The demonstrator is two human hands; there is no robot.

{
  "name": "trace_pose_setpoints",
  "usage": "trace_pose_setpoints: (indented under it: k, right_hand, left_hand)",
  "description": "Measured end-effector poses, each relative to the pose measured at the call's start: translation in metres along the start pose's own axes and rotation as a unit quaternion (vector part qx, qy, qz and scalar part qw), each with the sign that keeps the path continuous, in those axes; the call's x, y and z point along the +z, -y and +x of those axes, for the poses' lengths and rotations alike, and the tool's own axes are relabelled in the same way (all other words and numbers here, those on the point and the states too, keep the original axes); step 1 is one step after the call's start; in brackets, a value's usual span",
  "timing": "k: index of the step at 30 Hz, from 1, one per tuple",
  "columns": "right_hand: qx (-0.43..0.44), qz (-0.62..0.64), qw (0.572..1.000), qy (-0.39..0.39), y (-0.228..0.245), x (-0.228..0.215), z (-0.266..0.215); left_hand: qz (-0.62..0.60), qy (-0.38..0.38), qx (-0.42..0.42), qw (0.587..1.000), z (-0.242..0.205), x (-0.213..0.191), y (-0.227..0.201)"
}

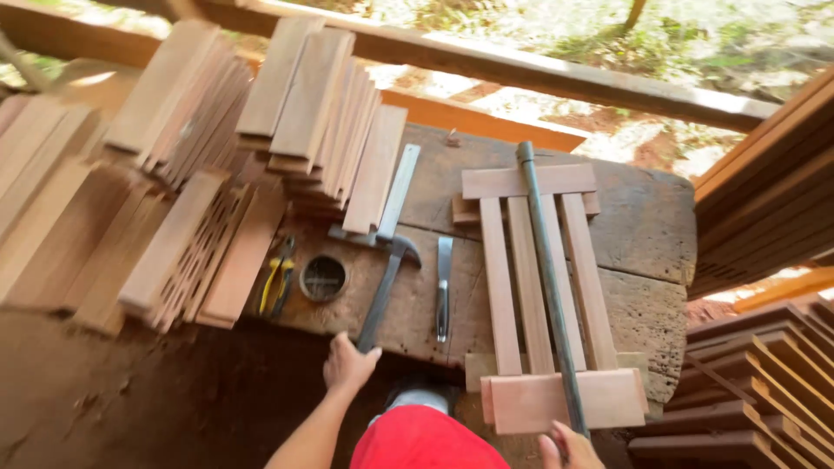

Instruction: The person assembles a slatted wooden frame on a workbench, placing wood slats between cross rails and positioning a long metal bar clamp across the assembly. They tighten the clamp, tap components with a hammer, and use a chisel and try square while aligning the frame.

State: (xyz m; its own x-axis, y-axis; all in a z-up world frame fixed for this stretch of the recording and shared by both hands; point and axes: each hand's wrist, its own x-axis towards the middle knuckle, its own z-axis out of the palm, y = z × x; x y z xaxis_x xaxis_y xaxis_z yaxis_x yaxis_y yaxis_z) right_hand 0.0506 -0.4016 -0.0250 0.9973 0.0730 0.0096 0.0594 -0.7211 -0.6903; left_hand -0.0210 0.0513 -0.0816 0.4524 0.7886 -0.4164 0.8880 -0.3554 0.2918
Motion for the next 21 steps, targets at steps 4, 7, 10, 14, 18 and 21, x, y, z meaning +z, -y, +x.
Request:
trace_pose_setpoints:
  k: [4,7,10,14,18,21]
  right_hand:
    - [-0.083,-0.09,0.991,0.047,0.117,0.027,0.055]
    - [-0.111,-0.121,0.983,0.079,0.177,0.041,0.086]
    - [-0.045,-0.089,0.968,0.231,0.224,0.054,0.116]
    - [0.083,0.206,0.924,0.311,0.291,0.078,0.156]
    - [0.157,0.418,0.886,0.128,0.337,0.07,0.192]
    - [0.231,0.495,0.836,0.058,0.288,0.045,0.203]
  left_hand:
    - [-0.012,0.12,0.013,0.993,0.001,-0.03,-0.01]
    - [-0.029,0.207,-0.019,0.978,-0.004,-0.081,-0.027]
    - [-0.044,0.205,-0.018,0.978,0.001,-0.103,-0.028]
    - [-0.136,0.231,0.163,0.949,-0.013,-0.116,-0.091]
    - [-0.329,0.31,0.341,0.824,-0.052,-0.134,-0.193]
    - [-0.27,0.224,0.611,0.709,-0.014,-0.121,-0.232]
